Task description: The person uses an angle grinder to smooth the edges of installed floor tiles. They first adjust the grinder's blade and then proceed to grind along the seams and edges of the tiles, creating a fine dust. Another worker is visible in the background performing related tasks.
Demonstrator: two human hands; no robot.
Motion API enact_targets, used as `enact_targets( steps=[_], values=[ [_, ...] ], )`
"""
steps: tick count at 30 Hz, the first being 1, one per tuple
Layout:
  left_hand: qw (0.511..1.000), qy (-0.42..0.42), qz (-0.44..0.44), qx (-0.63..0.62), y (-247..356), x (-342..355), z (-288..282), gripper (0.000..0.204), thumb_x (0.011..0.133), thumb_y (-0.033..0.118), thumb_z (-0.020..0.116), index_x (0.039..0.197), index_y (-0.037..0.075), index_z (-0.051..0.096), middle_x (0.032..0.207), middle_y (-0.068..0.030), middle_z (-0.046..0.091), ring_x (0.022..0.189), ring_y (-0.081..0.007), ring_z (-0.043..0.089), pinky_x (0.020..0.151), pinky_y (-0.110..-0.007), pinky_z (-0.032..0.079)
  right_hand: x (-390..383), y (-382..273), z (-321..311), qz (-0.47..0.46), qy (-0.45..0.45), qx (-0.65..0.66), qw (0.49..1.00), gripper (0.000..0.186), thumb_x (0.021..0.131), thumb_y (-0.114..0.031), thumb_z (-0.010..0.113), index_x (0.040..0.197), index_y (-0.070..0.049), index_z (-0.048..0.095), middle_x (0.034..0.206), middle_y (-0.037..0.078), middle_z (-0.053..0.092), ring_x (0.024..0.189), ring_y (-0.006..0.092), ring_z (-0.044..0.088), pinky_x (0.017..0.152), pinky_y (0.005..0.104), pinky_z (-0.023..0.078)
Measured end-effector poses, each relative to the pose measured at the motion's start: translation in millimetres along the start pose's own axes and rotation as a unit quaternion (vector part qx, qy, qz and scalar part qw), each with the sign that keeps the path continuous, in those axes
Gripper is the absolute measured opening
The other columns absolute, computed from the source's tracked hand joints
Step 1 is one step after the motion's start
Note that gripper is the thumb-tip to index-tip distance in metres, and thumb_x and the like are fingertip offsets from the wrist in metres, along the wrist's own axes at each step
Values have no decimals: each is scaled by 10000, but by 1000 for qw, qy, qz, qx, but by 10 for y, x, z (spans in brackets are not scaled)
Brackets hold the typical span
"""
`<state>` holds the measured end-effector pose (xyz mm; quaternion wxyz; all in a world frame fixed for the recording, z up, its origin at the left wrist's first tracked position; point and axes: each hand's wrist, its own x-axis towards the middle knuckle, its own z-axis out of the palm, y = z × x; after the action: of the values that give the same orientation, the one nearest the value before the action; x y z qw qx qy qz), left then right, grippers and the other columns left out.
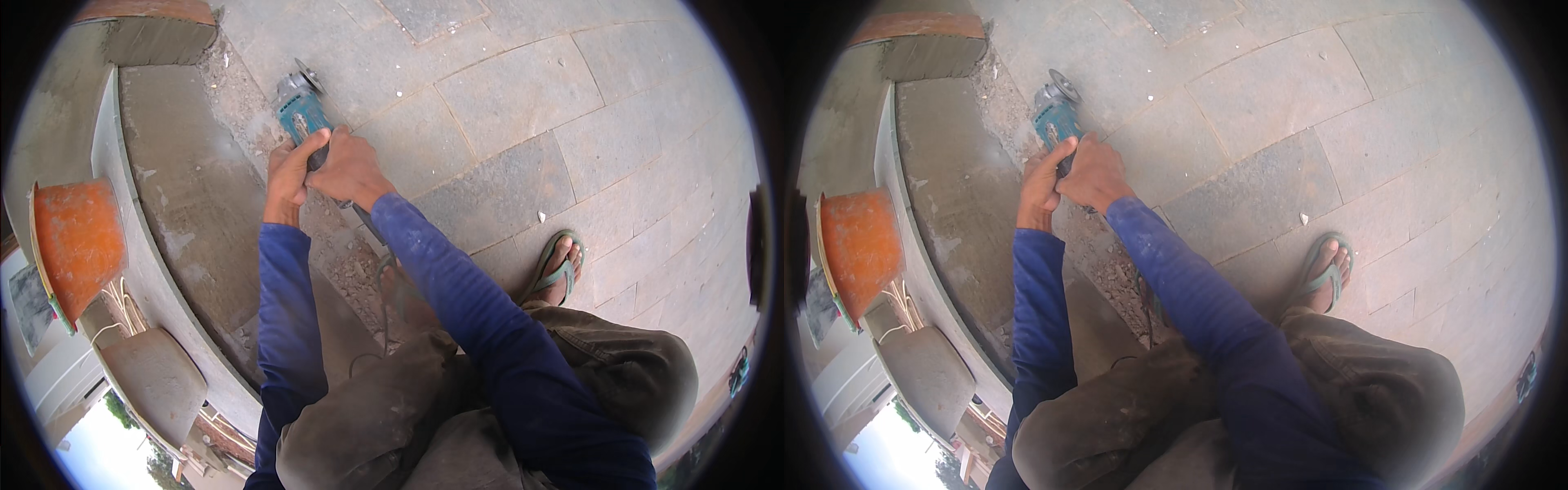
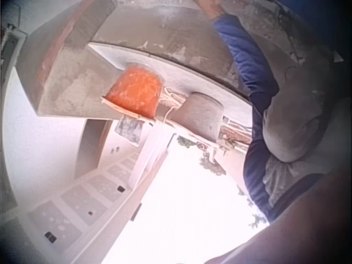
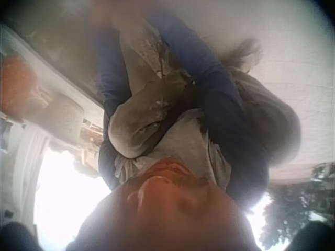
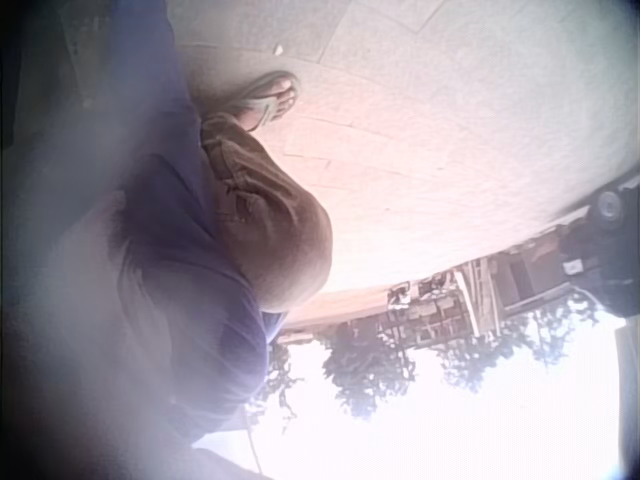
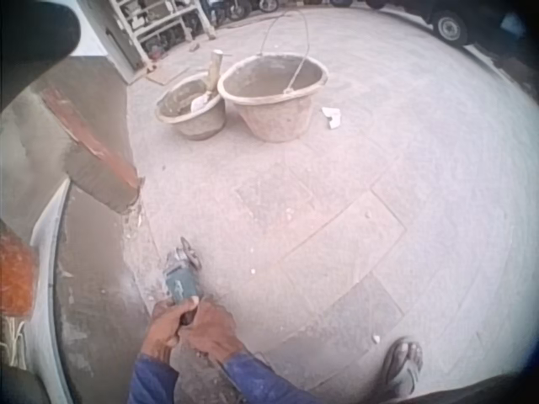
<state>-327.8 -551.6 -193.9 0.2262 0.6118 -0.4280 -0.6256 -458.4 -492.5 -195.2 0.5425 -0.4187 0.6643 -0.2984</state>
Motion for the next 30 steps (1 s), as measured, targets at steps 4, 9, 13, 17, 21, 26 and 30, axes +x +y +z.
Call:
enact_targets(
  steps=[4,9,13,17,21,26,30],
  values=[
    [1000,12,17,-13,-5,-14,42,481,823,202,846,1128,-99,627,1007,-138,708,832,-186,704,709,-293,570,25,45,35,-7,13,-6,1000,755,646,-291,849,1163,141,507,998,316,692,973,443,710,887,438,580],
    [1000,15,17,-16,-10,-38,54,489,823,200,846,1128,-108,621,1006,-144,704,834,-185,705,706,-292,574,-23,2,-3,8,-2,-19,1000,739,671,-251,854,1201,121,497,1036,274,694,1009,397,712,896,426,581],
    [1000,14,20,-20,-8,-63,69,483,823,196,845,1127,-106,623,1006,-143,704,836,-186,705,705,-291,575,-28,12,1,8,-4,-21,1000,740,670,-251,852,1202,121,496,1030,272,696,1004,398,714,903,423,579],
    [1000,9,14,-22,-30,-61,60,468,826,189,841,1129,-98,627,1009,-139,705,837,-185,705,708,-291,575,-40,20,-7,11,-7,-18,1000,738,668,-247,850,1199,124,497,1025,276,696,1000,401,714,908,422,576],
    [1000,9,10,-21,-32,-81,82,462,829,186,837,1130,-95,628,1013,-137,706,839,-184,705,712,-292,575,-42,64,7,-5,3,-10,1000,763,656,-295,844,1180,142,500,1009,315,690,986,439,710,891,436,579],
    [1000,11,16,-24,-51,-97,85,462,829,183,837,1129,-97,626,1013,-137,707,840,-183,705,711,-294,576,-77,52,1,5,1,-8,1000,724,669,-253,846,1186,124,507,1016,284,699,990,414,714,895,429,578],
    [1000,13,17,-20,-62,-87,83,463,825,185,841,1124,-95,627,1002,-136,707,833,-181,704,705,-291,574,-83,43,-22,9,-7,-10,1000,723,671,-252,844,1189,121,505,1017,285,698,992,412,714,896,429,578]
  ],
)
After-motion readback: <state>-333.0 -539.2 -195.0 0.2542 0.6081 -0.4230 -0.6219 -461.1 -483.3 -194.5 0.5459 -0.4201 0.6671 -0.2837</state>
